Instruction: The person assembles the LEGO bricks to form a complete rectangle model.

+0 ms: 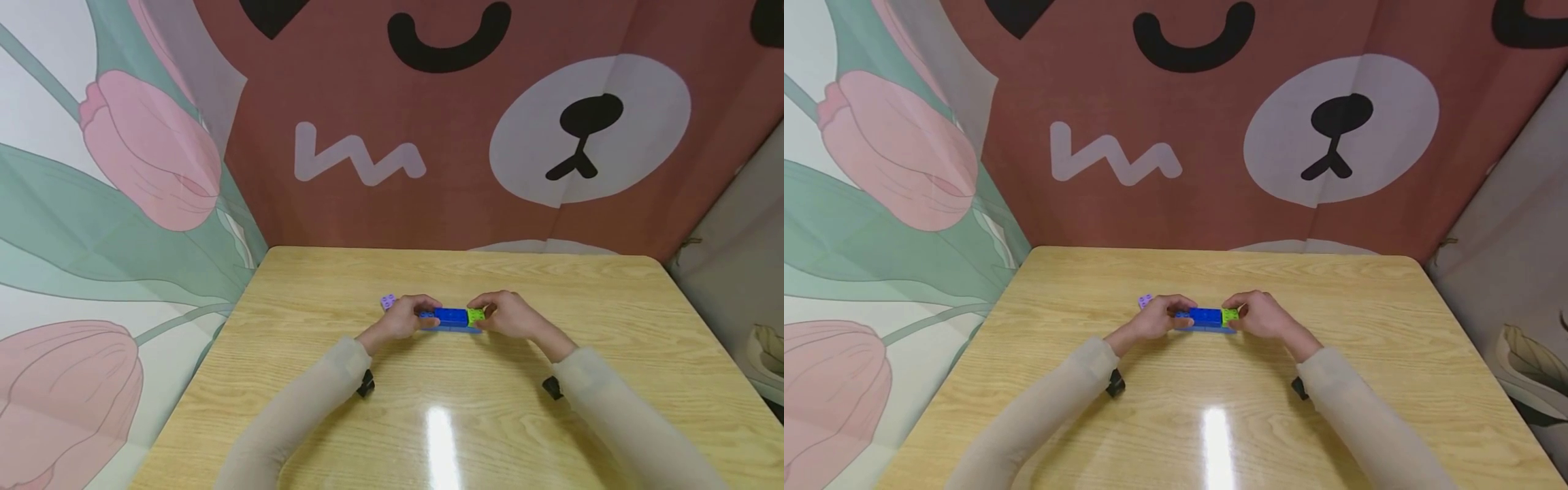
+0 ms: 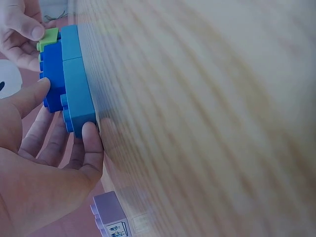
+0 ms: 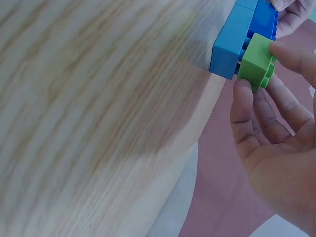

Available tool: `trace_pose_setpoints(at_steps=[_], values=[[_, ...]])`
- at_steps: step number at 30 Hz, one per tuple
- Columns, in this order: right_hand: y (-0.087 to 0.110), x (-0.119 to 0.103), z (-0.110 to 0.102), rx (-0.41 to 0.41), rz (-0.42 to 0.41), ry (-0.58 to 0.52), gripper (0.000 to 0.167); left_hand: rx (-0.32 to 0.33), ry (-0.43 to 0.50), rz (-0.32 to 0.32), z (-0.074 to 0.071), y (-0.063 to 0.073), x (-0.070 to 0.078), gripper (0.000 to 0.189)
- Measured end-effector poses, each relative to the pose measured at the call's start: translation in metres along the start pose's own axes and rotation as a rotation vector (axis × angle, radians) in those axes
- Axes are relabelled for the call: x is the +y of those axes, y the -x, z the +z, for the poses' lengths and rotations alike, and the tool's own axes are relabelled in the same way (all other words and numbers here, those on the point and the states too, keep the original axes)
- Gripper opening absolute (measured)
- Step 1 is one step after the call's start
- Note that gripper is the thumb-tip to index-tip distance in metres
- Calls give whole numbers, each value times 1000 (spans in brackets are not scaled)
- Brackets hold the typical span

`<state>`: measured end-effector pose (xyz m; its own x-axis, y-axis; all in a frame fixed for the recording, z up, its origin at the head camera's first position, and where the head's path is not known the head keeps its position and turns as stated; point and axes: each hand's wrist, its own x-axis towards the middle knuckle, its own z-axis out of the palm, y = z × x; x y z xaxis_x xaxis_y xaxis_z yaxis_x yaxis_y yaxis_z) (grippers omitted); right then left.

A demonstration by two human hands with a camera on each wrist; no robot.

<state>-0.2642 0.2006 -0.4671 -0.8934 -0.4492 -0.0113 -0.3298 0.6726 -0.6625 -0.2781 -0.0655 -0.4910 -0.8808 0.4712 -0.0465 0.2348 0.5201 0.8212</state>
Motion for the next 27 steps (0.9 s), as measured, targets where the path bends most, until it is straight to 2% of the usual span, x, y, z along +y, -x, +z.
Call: trace_pose_setpoints(at_steps=[6, 18, 27], values=[[-1, 1, 1, 0, -17, -17, 33, -1, -1, -4, 0, 0, 0, 29], [-3, 2, 4, 37, 3, -36, 28, -1, 3, -8, -1, 2, 2, 28], [-2, 5, 2, 16, 4, -32, 29, -4, -4, 12, -1, 1, 3, 28]])
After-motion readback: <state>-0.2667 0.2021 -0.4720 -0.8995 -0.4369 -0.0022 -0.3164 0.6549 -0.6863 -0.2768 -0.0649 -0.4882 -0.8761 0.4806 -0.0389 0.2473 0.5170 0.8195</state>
